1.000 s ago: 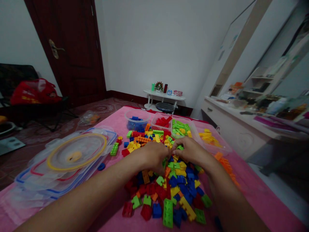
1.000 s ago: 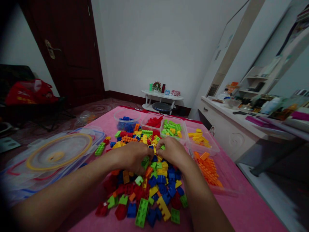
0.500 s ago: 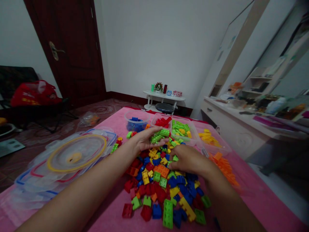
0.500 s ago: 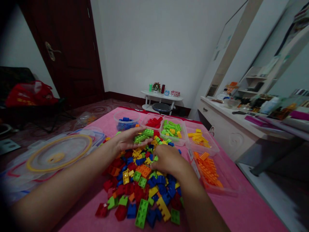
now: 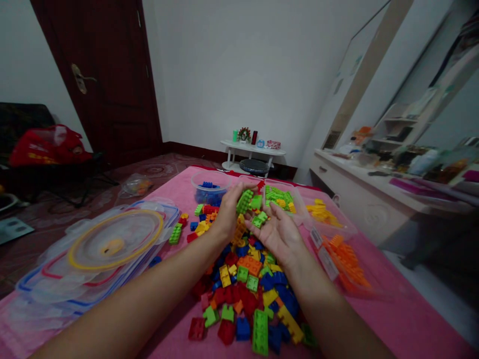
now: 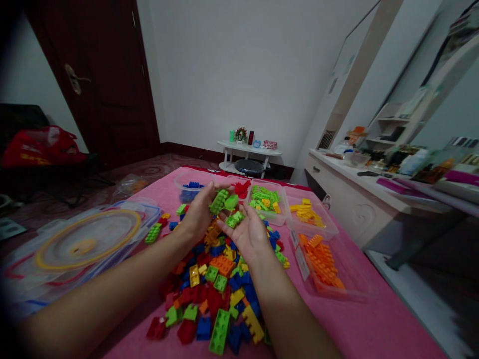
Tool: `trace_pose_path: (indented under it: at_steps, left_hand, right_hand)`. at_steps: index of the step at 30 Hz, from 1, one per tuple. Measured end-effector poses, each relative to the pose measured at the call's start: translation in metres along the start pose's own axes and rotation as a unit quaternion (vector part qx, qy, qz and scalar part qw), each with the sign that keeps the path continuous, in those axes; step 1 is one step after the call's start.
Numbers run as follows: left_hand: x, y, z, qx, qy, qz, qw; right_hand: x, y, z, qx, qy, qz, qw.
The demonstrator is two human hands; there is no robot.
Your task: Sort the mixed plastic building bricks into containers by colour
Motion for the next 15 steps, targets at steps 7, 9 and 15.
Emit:
trace_pose_path:
  at_steps: [7, 9, 15]
  left_hand:
    - [0.014, -0.001, -0.014, -0.157, -0.072, -0.115, 0.978]
    - [0.015, 0.001, -0.014, -0.166, -0.077, -0.129, 0.975]
    - [0.015, -0.001, -0.018, -0.179, -0.107, -0.133, 0.969]
  right_hand:
    - [0.004, 0.011, -0.001, -0.041, 0.053, 0.01, 0.998]
    - [0.004, 0.012, -0.001, -0.043, 0.051, 0.03, 0.997]
    - [0.001, 0.014, 0.003, -0.014, 0.03, 0.075, 0.997]
Point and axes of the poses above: each hand's wrist, its own x-axis away from the middle knuckle, its own z-axis out of the back of the hand, y = z × x, the point moved 5 cm from there along -x, towards the middle knuckle, and after that the axes turned 13 degrees about -x, right-handed, at the moved point
